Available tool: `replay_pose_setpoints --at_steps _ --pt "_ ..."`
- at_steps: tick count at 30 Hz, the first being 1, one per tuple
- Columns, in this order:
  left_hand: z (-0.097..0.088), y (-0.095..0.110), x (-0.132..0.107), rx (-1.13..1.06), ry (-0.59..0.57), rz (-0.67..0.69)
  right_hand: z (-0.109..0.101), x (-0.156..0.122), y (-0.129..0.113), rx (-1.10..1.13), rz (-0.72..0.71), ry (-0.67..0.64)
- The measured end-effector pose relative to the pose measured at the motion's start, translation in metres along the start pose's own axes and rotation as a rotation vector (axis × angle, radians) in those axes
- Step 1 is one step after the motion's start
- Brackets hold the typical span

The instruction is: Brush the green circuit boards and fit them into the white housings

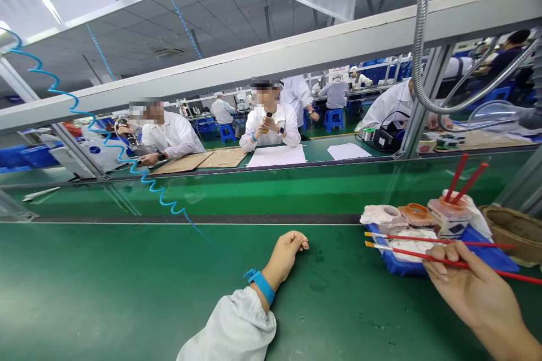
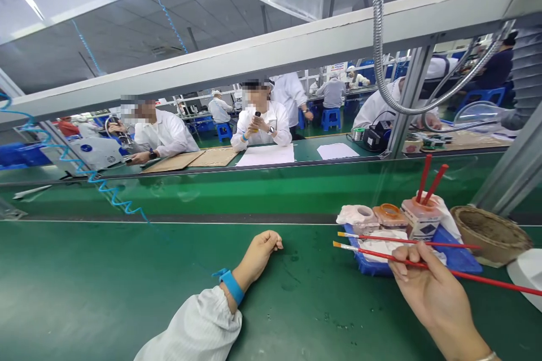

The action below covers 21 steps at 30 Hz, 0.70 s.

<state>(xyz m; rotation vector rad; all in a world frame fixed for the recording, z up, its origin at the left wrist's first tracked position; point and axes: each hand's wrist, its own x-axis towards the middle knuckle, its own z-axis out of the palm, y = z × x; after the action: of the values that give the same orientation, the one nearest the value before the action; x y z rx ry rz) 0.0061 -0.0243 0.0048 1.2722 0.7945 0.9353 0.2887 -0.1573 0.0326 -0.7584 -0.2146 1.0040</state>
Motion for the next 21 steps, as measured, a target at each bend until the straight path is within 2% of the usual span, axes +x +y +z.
replay_pose_setpoints --at_steps 4,11,21 --pt "0.0026 0.0043 -0.0006 -0.080 -0.001 -0.064 -0.0006 0.0012 0.0015 0.014 -0.005 0.040" --pt "0.0062 0.0091 -0.0023 -0.142 0.022 -0.104 -0.0022 0.0014 0.0024 0.034 -0.019 0.029" --pt "0.0065 0.0048 -0.0024 -0.016 0.034 -0.191 -0.0026 0.0035 0.0023 0.024 0.001 0.033"
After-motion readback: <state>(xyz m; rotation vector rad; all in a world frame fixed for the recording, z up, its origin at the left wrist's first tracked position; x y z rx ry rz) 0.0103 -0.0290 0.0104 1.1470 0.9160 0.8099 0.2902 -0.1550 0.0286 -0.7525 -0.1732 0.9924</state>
